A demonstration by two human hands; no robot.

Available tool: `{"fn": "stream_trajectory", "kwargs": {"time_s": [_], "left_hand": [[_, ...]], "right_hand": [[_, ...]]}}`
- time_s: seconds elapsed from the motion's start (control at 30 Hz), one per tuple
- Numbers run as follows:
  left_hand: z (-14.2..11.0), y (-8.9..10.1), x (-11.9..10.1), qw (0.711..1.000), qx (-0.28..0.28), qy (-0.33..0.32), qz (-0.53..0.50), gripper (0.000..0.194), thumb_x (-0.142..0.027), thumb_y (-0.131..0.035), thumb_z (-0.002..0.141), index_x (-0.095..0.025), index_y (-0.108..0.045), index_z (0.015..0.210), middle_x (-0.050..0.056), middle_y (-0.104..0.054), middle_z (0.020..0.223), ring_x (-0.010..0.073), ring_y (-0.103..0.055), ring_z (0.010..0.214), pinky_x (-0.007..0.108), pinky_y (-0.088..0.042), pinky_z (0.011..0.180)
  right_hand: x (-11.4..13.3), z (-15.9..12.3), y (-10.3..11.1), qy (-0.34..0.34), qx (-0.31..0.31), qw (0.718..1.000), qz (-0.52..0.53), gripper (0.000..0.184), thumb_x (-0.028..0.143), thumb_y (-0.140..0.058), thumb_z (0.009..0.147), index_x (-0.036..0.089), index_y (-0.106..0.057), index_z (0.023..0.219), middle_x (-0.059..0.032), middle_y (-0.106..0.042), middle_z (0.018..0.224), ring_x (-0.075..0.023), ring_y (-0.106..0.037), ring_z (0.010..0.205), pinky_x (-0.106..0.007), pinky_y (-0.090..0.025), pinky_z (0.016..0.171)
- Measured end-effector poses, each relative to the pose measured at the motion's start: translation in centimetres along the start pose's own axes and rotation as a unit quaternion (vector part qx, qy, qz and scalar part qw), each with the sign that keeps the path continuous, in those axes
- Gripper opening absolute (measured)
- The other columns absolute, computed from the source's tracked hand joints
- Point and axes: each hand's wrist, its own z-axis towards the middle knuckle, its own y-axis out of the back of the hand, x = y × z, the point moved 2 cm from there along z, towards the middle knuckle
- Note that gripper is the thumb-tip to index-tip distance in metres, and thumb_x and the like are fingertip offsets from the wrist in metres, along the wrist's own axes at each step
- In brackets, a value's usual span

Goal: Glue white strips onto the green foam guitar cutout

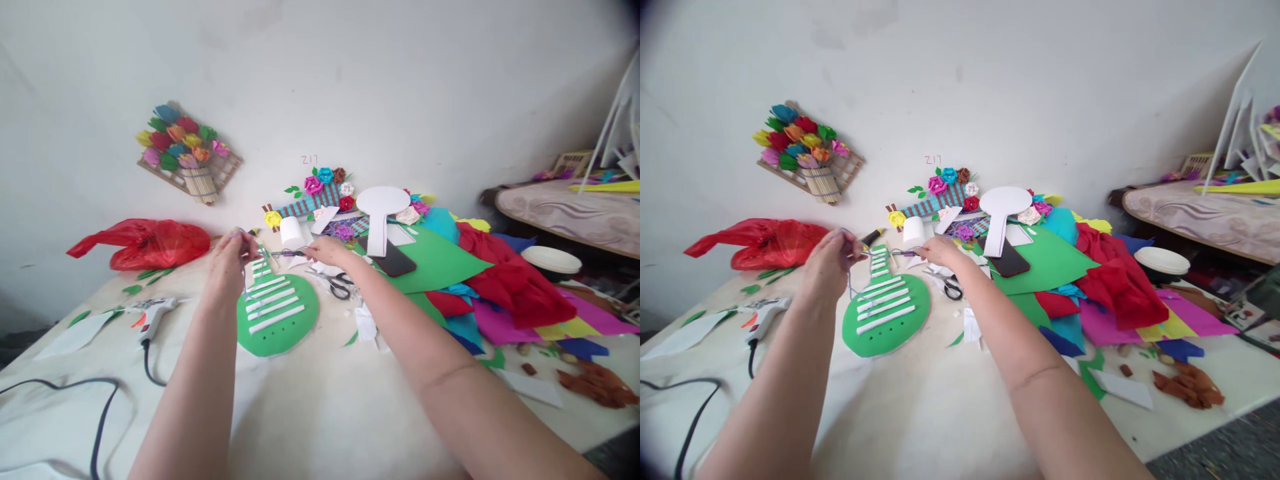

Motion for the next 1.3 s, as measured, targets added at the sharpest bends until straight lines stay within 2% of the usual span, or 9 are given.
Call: {"fn": "stream_trajectory", "kwargs": {"time_s": [0.1, 0.23, 0.43, 0.57, 0.67, 0.8, 0.9, 1.17, 1.3], "left_hand": [[-0.3, -0.6, 2.5, 0.994, 0.061, 0.059, 0.073, 0.025, -0.035, -0.052, 0.071, -0.014, -0.058, 0.083, 0.004, -0.060, 0.077, 0.0105, -0.053, 0.063, 0.021, -0.044, 0.053], [-1.5, -2.1, 4.9, 0.989, 0.120, 0.077, 0.039, 0.019, -0.033, -0.056, 0.069, -0.014, -0.055, 0.071, 0.002, -0.056, 0.073, 0.0125, -0.054, 0.069, 0.025, -0.048, 0.061], [-1.6, -2.9, 4.6, 0.987, 0.130, 0.093, 0.015, 0.027, -0.039, -0.055, 0.073, -0.016, -0.045, 0.061, -0.006, -0.039, 0.051, 0.0054, -0.037, 0.044, 0.023, -0.048, 0.055], [-0.8, -1.7, 0.9, 0.995, 0.065, 0.043, -0.062, 0.033, -0.040, -0.060, 0.069, -0.018, -0.039, 0.056, -0.008, -0.025, 0.043, 0.0052, -0.029, 0.038, 0.020, -0.043, 0.043], [-0.5, -0.3, -2.2, 0.990, 0.032, -0.030, -0.133, 0.034, -0.037, -0.063, 0.067, -0.018, -0.039, 0.052, -0.007, -0.024, 0.041, 0.0058, -0.027, 0.037, 0.021, -0.041, 0.042], [0.0, 1.6, -3.4, 0.981, -0.061, -0.082, -0.162, 0.030, -0.034, -0.058, 0.071, -0.020, -0.039, 0.053, -0.005, -0.032, 0.044, 0.0071, -0.034, 0.040, 0.022, -0.037, 0.041], [0.3, 1.4, -1.7, 0.991, -0.085, -0.055, -0.083, 0.026, -0.033, -0.054, 0.074, -0.021, -0.042, 0.055, -0.002, -0.048, 0.052, 0.0098, -0.046, 0.047, 0.023, -0.040, 0.044], [-1.3, -2.7, 5.0, 0.985, 0.104, 0.126, 0.051, 0.037, -0.043, -0.053, 0.073, -0.015, -0.055, 0.097, 0.002, -0.058, 0.073, 0.0103, -0.055, 0.056, 0.028, -0.049, 0.059], [-1.9, -3.1, 6.6, 0.971, 0.156, 0.164, 0.078, 0.036, -0.046, -0.055, 0.071, -0.014, -0.053, 0.088, 0.000, -0.055, 0.068, 0.0101, -0.054, 0.056, 0.028, -0.048, 0.060]], "right_hand": [[3.6, -1.2, 1.2, 0.099, 0.007, 0.985, 0.141, 0.038, 0.038, -0.043, 0.082, 0.012, -0.063, 0.062, -0.0014, -0.053, 0.053, -0.0095, -0.048, 0.052, -0.022, -0.034, 0.054], [8.2, -3.1, 2.8, 0.257, 0.065, 0.907, 0.327, 0.040, 0.039, -0.045, 0.081, 0.011, -0.055, 0.054, 0.0013, -0.047, 0.050, -0.0066, -0.043, 0.050, -0.019, -0.034, 0.051], [6.8, -2.6, 3.2, 0.259, 0.013, 0.854, 0.452, 0.024, 0.028, -0.045, 0.078, 0.012, -0.055, 0.063, 0.0013, -0.051, 0.058, -0.0067, -0.043, 0.053, -0.020, -0.037, 0.055], [2.8, -0.7, 1.2, 0.144, 0.002, 0.936, 0.323, 0.028, 0.015, -0.054, 0.070, 0.014, -0.059, 0.098, -0.0007, -0.060, 0.086, -0.0060, -0.046, 0.058, -0.019, -0.037, 0.057], [0.0, 0.5, -0.6, 0.060, -0.018, 0.985, 0.160, 0.024, 0.023, -0.055, 0.074, 0.015, -0.063, 0.095, -0.0043, -0.063, 0.093, -0.0107, -0.053, 0.072, -0.021, -0.038, 0.065], [-2.0, 1.0, -1.4, 0.008, -0.097, 0.995, -0.012, 0.030, 0.033, -0.042, 0.085, 0.014, -0.065, 0.080, -0.0076, -0.065, 0.087, -0.0157, -0.055, 0.077, -0.024, -0.036, 0.065], [-1.7, 0.8, -1.1, 0.010, -0.136, 0.990, -0.042, 0.039, 0.035, -0.033, 0.089, 0.015, -0.064, 0.078, -0.0071, -0.065, 0.079, -0.0157, -0.056, 0.074, -0.024, -0.034, 0.064], [2.1, -0.1, -2.0, 0.187, -0.132, 0.963, -0.142, 0.033, 0.030, -0.034, 0.090, 0.014, -0.063, 0.086, -0.0099, -0.063, 0.086, -0.0176, -0.054, 0.085, -0.026, -0.033, 0.073], [3.0, -0.4, -3.0, 0.231, -0.113, 0.951, -0.171, 0.026, 0.019, -0.036, 0.088, 0.010, -0.061, 0.088, -0.0112, -0.063, 0.085, -0.0188, -0.053, 0.084, -0.028, -0.034, 0.075]]}}
